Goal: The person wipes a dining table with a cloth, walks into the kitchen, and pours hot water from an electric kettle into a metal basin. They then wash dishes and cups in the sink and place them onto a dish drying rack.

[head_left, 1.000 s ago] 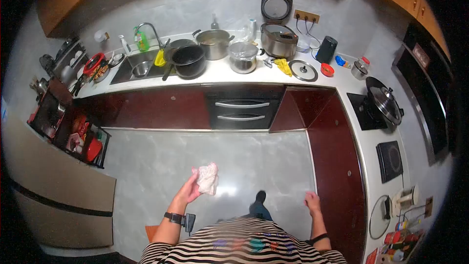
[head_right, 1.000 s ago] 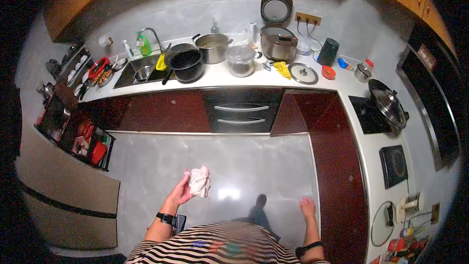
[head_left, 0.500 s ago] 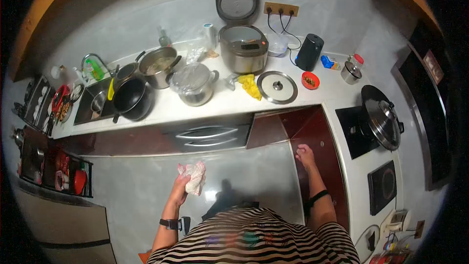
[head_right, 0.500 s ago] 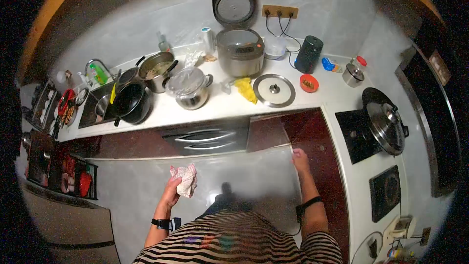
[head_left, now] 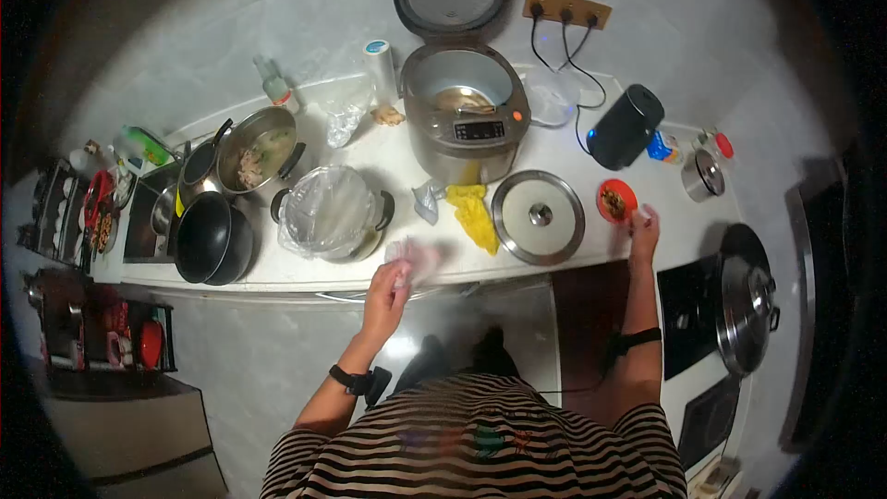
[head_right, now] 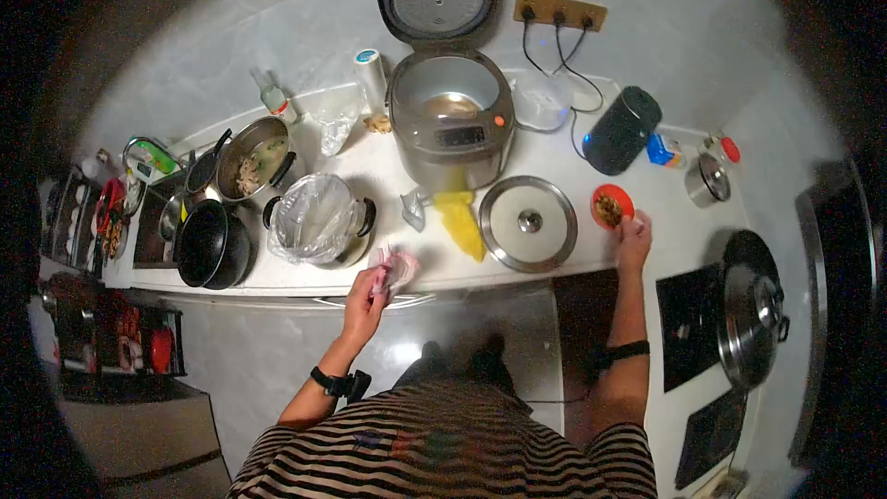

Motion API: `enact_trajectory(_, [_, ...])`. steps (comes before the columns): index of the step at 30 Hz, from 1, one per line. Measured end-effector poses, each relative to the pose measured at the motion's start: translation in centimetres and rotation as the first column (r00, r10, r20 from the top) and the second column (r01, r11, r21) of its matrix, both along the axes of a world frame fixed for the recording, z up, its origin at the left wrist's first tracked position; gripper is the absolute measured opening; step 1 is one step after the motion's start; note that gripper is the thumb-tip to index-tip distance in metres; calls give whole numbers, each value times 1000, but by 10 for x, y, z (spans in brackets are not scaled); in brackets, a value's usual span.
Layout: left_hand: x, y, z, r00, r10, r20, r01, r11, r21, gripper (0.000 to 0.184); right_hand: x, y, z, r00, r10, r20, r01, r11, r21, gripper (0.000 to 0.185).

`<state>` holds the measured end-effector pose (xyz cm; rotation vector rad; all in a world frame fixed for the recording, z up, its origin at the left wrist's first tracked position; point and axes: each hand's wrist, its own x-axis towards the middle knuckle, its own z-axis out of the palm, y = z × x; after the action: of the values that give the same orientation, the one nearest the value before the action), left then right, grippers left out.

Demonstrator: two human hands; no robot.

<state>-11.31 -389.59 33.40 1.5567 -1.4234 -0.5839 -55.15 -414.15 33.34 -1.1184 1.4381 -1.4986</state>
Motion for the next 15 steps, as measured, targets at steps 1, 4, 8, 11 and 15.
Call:
enact_trajectory(1, [-2,-16,-6,980,25,196,-10,997,-76,34,1,-28,-2,999,-38,-4,37,998,-60,43])
enact_trajectory(4, [-21,-53,-21,948,-74,311,55,996,70,39,-43,-142,-48,974,-158,-163,143,984,-102,61])
enact_trajectory(8, [-44,-79,-51,673,9,740,-100,992,79,43,-29,-220,-64,975,-188,-118,166,970,-176,72])
enact_trajectory(11, [-44,-105,-53,665,63,745,-207,973,103,47,-8,-221,-24,973,-168,-155,135,969,-207,68])
enact_trajectory(15, [-43,-136,-59,656,211,724,-353,934,48,45,10,-209,-4,921,-320,-221,275,938,-211,53])
